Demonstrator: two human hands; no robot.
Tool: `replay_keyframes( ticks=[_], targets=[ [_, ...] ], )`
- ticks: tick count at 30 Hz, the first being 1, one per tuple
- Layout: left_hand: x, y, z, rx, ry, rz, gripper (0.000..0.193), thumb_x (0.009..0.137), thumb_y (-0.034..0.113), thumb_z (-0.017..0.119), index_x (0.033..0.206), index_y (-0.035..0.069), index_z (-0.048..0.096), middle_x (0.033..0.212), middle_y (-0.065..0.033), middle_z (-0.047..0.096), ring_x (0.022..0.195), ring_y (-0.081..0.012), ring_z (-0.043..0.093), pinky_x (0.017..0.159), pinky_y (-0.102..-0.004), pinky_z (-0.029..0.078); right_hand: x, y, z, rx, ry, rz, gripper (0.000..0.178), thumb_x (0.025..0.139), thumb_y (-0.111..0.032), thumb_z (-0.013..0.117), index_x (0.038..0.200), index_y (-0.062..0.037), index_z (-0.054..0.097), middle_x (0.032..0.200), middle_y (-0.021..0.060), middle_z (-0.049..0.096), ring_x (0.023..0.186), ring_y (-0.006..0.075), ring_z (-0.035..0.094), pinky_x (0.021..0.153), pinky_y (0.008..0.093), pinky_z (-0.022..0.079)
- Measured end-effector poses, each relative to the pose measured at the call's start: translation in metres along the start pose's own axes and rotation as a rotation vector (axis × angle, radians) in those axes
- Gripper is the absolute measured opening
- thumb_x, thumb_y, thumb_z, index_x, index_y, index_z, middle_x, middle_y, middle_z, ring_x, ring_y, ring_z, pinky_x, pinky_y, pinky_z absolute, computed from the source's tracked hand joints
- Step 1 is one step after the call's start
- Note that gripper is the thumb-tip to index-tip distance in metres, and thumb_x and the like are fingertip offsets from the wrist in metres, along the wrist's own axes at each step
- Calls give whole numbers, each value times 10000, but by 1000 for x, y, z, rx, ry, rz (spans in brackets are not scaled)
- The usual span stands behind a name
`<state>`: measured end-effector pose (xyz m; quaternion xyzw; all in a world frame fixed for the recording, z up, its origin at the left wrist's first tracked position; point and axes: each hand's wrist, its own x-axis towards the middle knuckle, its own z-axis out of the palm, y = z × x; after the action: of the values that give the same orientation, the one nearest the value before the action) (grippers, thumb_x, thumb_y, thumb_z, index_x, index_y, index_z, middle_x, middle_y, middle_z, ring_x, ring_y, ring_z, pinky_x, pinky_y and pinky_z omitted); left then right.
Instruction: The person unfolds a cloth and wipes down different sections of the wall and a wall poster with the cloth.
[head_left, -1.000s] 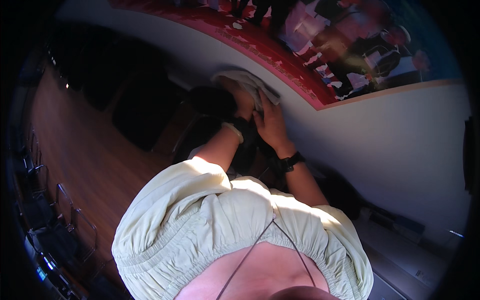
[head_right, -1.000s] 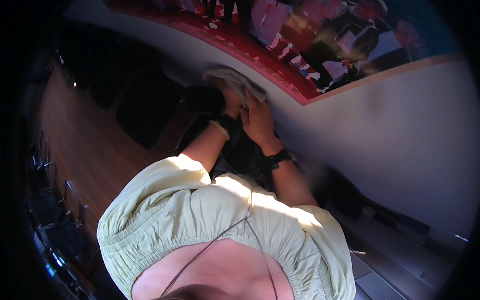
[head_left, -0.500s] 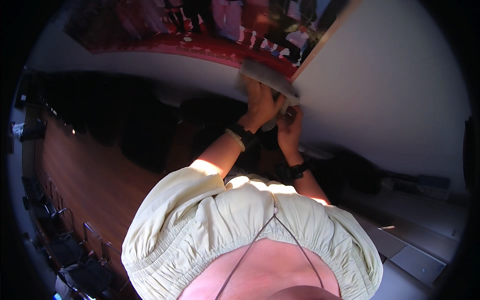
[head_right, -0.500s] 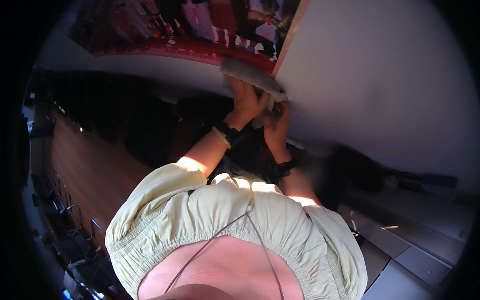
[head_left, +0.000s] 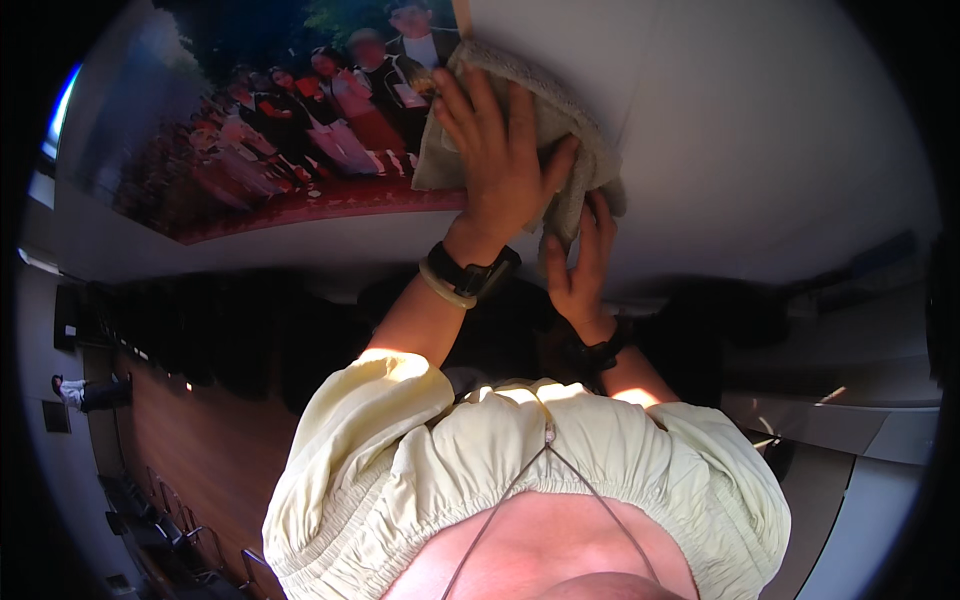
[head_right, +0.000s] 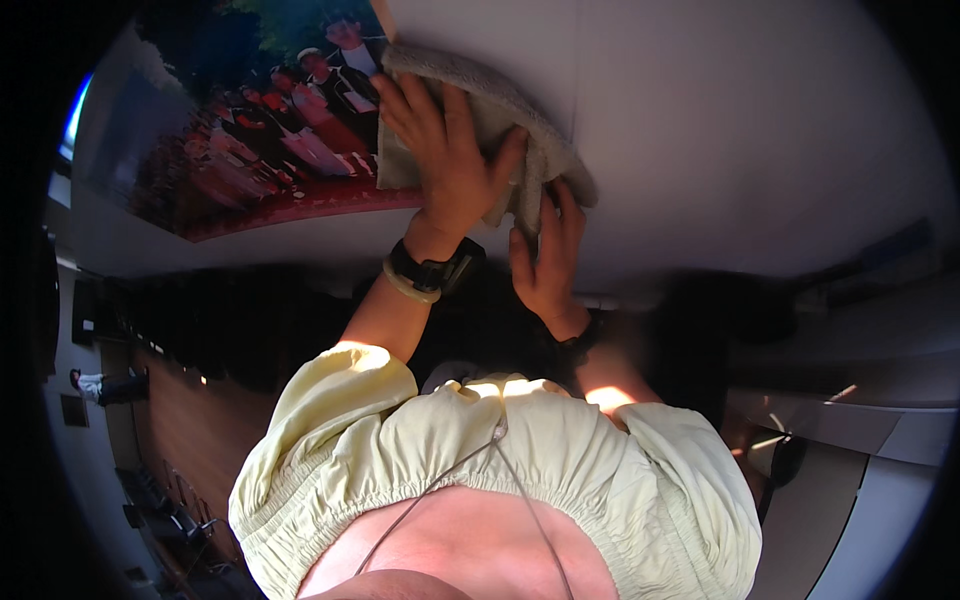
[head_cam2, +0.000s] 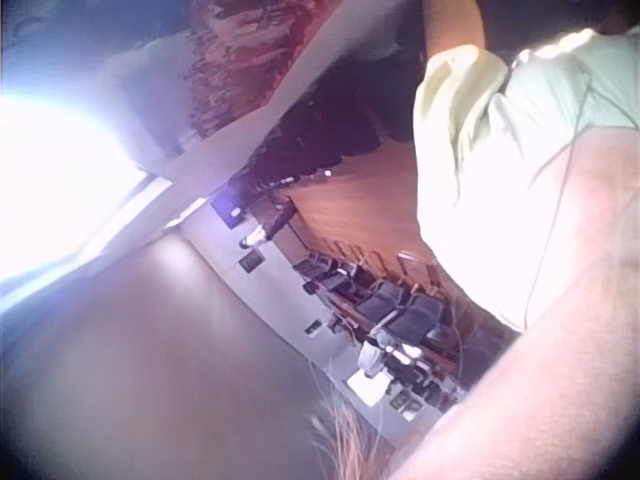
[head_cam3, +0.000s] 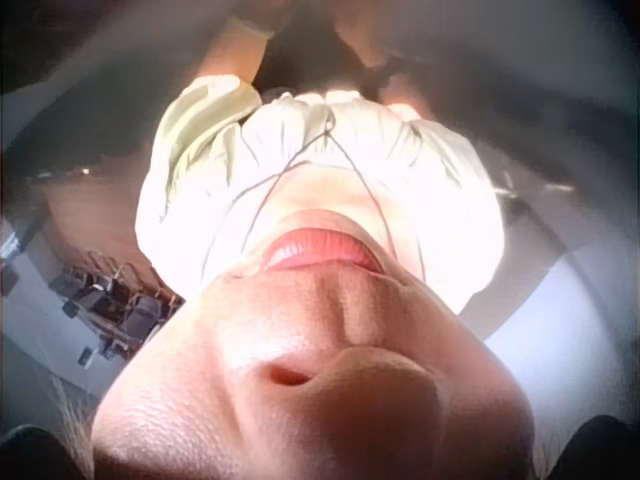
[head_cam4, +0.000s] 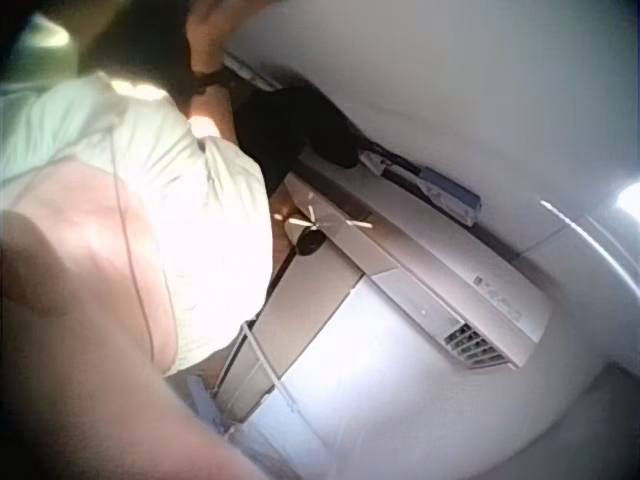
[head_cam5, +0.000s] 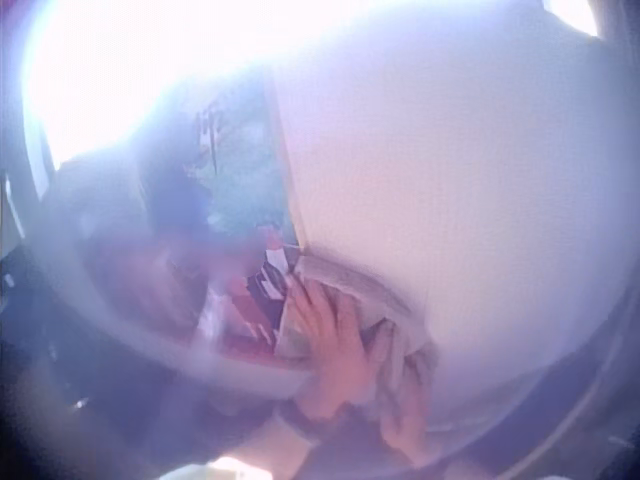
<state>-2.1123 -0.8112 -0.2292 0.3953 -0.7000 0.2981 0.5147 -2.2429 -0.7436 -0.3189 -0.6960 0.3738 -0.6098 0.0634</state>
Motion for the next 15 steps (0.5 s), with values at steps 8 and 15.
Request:
replay_keyframes(
  ticks=[8,15],
  targets=[
    [94,14,-23,40,133,15,839,820,438,646,1455,25,286,1531,-290,34,1400,-509,-24,1043,-686,84,113,10,-30,-571,51,-427,603,874,-375,573,1340,-9,460,1528,139,250,1399,330,200,1067,613,90],
    [172,21,-48,108,204,138,764,831,432,629,1445,89,329,1525,-221,137,1413,-432,57,1070,-645,98,252,-58,-91,-854,271,-698,730,821,-310,609,1410,19,330,1458,298,258,1352,481,231,1065,630,153]
  ],
)
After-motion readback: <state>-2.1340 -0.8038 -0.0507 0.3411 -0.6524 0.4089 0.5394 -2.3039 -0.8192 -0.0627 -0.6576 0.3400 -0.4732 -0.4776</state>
